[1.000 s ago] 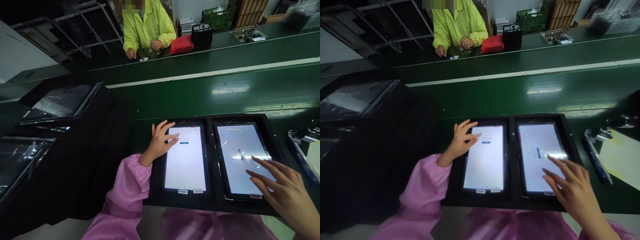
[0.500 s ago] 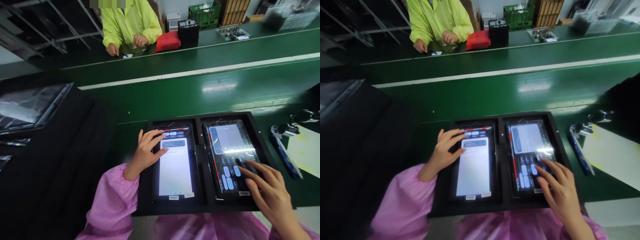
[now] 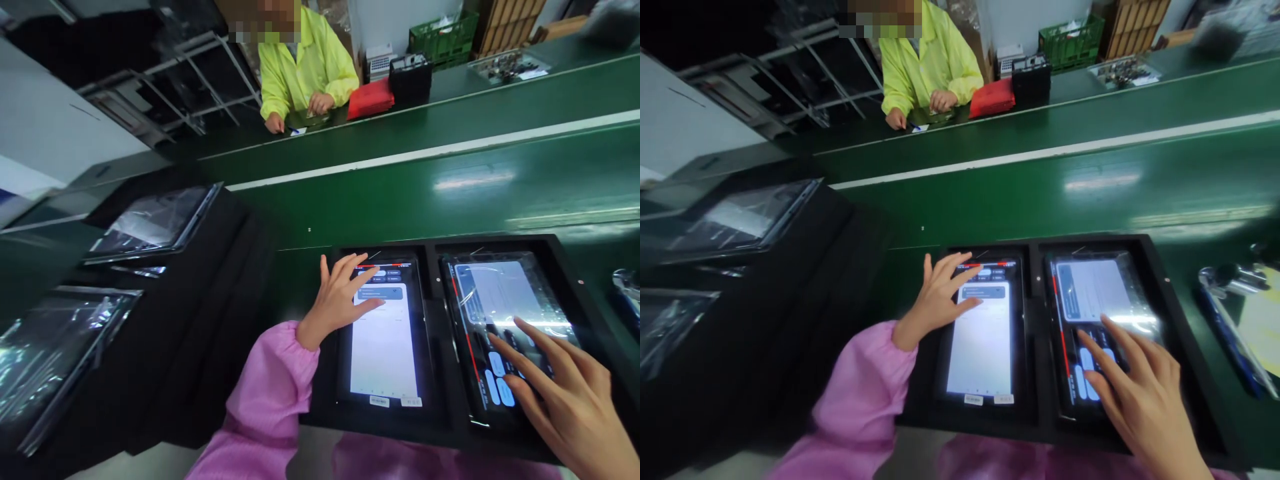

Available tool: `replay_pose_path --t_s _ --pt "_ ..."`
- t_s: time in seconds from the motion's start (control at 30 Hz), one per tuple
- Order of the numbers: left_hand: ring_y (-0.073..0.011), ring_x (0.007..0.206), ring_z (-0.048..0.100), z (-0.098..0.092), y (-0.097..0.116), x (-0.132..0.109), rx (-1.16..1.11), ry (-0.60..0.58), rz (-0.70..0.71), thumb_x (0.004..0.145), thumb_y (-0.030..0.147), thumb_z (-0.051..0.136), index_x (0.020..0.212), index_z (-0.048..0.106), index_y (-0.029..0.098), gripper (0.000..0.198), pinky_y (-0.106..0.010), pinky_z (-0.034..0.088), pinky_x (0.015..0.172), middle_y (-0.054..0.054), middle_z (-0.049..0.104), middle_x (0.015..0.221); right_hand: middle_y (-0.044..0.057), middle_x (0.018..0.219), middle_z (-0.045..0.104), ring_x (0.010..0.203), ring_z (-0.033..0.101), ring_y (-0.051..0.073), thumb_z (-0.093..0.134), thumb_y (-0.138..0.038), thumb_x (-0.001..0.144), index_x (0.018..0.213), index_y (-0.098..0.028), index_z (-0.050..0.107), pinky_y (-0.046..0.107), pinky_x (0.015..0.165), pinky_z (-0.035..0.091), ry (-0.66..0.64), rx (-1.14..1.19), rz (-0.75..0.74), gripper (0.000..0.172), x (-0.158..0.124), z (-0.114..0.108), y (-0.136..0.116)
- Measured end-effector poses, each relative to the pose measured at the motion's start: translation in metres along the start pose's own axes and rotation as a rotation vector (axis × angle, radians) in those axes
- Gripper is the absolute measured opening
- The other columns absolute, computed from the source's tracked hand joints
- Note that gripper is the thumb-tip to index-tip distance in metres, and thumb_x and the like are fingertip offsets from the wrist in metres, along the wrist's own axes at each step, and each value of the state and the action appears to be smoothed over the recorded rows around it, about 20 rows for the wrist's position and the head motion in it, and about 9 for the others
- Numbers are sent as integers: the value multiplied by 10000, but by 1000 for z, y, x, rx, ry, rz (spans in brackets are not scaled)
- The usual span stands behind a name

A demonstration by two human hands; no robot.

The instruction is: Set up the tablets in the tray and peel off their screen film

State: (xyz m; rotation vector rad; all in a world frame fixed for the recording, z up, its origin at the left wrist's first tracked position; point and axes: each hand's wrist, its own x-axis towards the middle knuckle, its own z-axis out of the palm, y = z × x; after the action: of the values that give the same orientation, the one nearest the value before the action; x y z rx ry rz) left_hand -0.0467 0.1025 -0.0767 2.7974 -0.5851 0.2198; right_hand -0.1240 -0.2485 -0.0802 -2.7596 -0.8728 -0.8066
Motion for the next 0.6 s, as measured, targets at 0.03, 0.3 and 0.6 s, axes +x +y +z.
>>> replay_pose_path --t_s 0.03,0.3,0.6 --pt "-394 1398 486 0 3 5 -3 -12 6 891 594 740 1372 652 348 547 -822 113 1183 -121 558 1510 160 1337 578 1017 581 329 356 -306 1068 1657 -299 231 442 855 417 -1 9 8 603 -2 0 1" --pt "-418 1454 429 -1 16 19 -48 -122 32 880 694 684 1378 649 369 596 -855 124 1156 -114 505 1567 195 1339 587 977 576 380 355 -341 1060 1655 -296 275 485 811 373 64 -37 -4 602 -1 4 -1" --pt "-414 1415 474 1 11 14 -25 -69 45 917 685 641 1393 641 325 597 -864 148 1143 -137 559 1513 191 1253 585 985 554 339 402 -225 1061 1637 -230 319 466 841 381 95 77 -73 582 8 -1 1"
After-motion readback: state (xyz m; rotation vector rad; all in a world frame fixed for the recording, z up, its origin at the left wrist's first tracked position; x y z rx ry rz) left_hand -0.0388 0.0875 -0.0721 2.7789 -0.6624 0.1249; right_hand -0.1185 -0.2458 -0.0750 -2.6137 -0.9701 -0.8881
